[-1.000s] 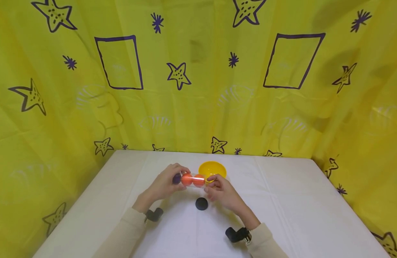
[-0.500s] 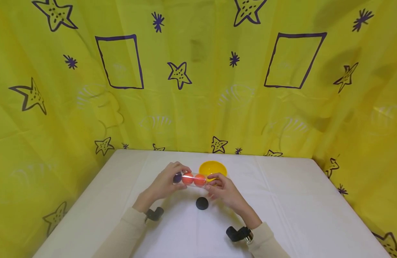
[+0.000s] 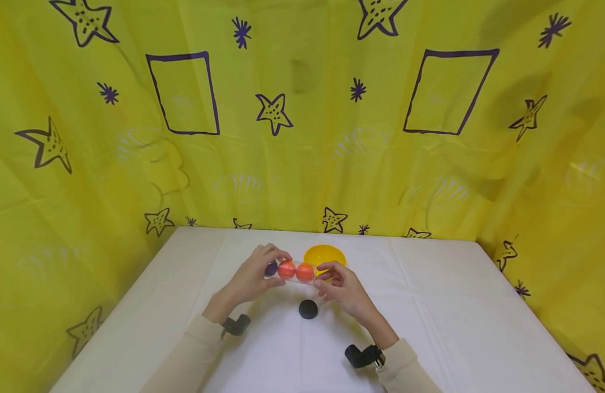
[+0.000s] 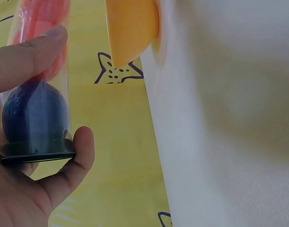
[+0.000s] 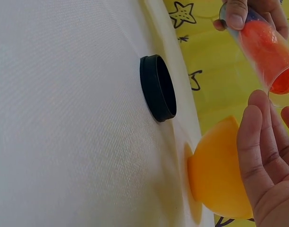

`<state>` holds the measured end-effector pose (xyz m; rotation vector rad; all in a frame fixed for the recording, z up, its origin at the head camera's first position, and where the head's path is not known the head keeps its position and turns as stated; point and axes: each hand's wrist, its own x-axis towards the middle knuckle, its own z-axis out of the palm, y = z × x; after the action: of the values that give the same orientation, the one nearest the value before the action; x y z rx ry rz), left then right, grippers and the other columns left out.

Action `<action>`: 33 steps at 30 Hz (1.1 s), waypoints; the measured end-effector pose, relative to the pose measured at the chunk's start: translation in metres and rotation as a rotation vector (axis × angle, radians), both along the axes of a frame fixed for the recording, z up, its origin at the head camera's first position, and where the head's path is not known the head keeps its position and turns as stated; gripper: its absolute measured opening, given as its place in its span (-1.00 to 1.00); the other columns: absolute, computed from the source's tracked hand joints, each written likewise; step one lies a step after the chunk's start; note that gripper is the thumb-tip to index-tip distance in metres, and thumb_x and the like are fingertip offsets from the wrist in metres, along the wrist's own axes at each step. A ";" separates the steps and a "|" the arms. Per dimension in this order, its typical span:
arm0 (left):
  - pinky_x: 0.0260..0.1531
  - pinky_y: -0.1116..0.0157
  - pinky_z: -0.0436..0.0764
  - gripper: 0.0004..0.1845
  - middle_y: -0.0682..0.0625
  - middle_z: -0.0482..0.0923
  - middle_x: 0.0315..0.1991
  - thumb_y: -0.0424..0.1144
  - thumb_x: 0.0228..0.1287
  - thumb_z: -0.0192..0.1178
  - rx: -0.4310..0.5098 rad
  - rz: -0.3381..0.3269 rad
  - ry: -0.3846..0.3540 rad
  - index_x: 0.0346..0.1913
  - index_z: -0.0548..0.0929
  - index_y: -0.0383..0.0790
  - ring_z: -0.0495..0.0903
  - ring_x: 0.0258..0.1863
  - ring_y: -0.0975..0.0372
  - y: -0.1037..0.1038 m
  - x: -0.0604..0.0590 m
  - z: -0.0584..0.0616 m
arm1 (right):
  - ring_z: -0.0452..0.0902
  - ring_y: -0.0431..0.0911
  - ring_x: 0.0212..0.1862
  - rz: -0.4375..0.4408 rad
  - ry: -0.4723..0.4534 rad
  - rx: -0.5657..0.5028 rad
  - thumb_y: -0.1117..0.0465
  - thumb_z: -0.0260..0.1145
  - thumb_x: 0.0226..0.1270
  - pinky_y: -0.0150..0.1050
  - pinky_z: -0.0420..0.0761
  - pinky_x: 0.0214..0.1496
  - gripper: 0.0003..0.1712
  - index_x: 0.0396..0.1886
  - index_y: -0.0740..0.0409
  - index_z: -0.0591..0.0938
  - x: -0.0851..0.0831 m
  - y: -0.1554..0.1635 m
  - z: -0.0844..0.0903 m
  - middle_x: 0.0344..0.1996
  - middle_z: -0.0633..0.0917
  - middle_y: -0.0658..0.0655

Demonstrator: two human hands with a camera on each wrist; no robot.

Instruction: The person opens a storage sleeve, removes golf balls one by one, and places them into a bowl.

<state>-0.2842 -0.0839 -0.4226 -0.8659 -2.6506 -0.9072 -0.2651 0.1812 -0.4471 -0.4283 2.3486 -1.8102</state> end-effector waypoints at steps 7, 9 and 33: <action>-0.06 0.23 0.55 -0.50 0.09 0.56 0.02 -0.26 0.12 0.54 0.008 0.012 0.003 0.13 0.63 0.04 0.39 0.00 0.20 0.002 0.000 0.002 | 0.69 -0.02 -0.24 0.010 0.023 0.002 0.14 0.38 0.43 -0.25 0.75 -0.19 -0.48 0.25 0.28 0.50 -0.001 0.001 0.000 -0.01 0.68 0.41; -0.05 0.23 0.56 -0.50 0.10 0.55 0.01 -0.26 0.12 0.54 0.007 0.019 0.001 0.12 0.63 0.05 0.38 0.01 0.21 0.002 0.000 0.002 | 0.70 -0.03 -0.24 0.014 0.023 0.004 0.14 0.38 0.43 -0.25 0.75 -0.20 -0.48 0.26 0.28 0.49 -0.001 0.001 0.000 -0.01 0.67 0.41; 0.10 0.12 0.59 -0.49 0.05 0.54 0.02 -0.33 0.10 0.54 0.025 0.026 0.016 0.12 0.64 0.02 0.39 0.06 0.15 0.003 0.001 0.002 | 0.72 0.06 -0.19 -0.005 -0.010 0.022 0.10 0.40 0.42 -0.28 0.74 -0.13 -0.39 0.33 0.27 0.45 -0.001 0.003 0.001 0.02 0.69 0.34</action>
<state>-0.2829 -0.0810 -0.4210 -0.8276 -2.6256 -0.9213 -0.2664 0.1844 -0.4460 -0.4094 2.3626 -1.7827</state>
